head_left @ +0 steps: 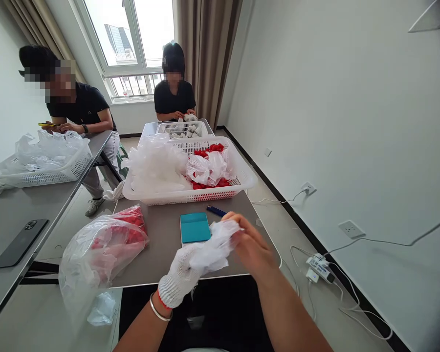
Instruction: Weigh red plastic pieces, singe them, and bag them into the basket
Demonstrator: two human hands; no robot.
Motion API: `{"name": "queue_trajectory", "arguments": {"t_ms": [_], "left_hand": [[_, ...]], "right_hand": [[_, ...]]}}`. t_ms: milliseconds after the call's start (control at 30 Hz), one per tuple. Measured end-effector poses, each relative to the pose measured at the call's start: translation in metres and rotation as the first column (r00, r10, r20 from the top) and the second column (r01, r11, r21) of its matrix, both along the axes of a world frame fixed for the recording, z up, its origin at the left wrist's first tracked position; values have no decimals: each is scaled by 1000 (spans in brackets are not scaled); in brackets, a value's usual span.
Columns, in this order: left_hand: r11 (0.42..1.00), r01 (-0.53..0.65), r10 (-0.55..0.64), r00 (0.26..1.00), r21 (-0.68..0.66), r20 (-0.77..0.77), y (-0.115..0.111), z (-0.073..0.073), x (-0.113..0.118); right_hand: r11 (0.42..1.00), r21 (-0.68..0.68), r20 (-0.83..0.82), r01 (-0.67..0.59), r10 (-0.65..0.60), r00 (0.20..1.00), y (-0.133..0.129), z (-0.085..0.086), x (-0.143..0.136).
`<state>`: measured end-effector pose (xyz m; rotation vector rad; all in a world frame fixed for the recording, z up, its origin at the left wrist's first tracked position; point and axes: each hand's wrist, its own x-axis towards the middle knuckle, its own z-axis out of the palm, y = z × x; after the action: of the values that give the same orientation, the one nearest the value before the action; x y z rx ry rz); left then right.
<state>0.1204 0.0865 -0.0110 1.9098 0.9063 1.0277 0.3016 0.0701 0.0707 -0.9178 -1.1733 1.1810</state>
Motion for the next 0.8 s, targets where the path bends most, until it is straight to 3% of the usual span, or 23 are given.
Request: {"name": "queue_trajectory", "arguments": {"t_ms": [67, 133, 233, 267, 333, 400, 467, 533, 600, 700, 800], "left_hand": [[994, 53, -49, 998, 91, -39, 2, 0, -10], [983, 53, -31, 992, 174, -125, 8, 3, -21], [971, -111, 149, 974, 211, -172, 24, 4, -34], [960, -189, 223, 962, 206, -158, 30, 2, -37], [929, -318, 345, 930, 188, -127, 41, -7, -41], [903, -391, 416, 900, 180, -129, 51, -18, -45], [879, -438, 465, 875, 186, -136, 58, -28, -47], [862, -476, 501, 853, 176, -147, 62, -33, -49], [856, -497, 516, 839, 142, -174, 64, -35, -51], [867, -490, 497, 840, 90, -218, 67, -35, -52], [879, -471, 474, 850, 73, -229, 69, -34, -52]], "right_hand": [[992, -24, 75, 120, -118, 990, 4, 4, 9], [989, -5, 216, 151, -146, 965, 13, 11, 15], [959, 211, 461, 192, -270, 845, 37, 38, 18], [917, 332, 512, 221, -372, 774, 49, 51, 19], [756, 601, 485, 259, -602, 635, 80, 80, 23], [621, 755, 416, 209, -701, 580, 117, 103, 31], [550, 814, 369, 186, -737, 567, 153, 110, 42], [584, 776, 414, 237, -756, 508, 181, 96, 53], [692, 662, 562, 288, -712, 421, 198, 66, 61], [905, 335, 894, 262, -393, 214, 204, 16, 68], [973, 106, 989, 205, -124, 75, 199, -6, 70]]}}
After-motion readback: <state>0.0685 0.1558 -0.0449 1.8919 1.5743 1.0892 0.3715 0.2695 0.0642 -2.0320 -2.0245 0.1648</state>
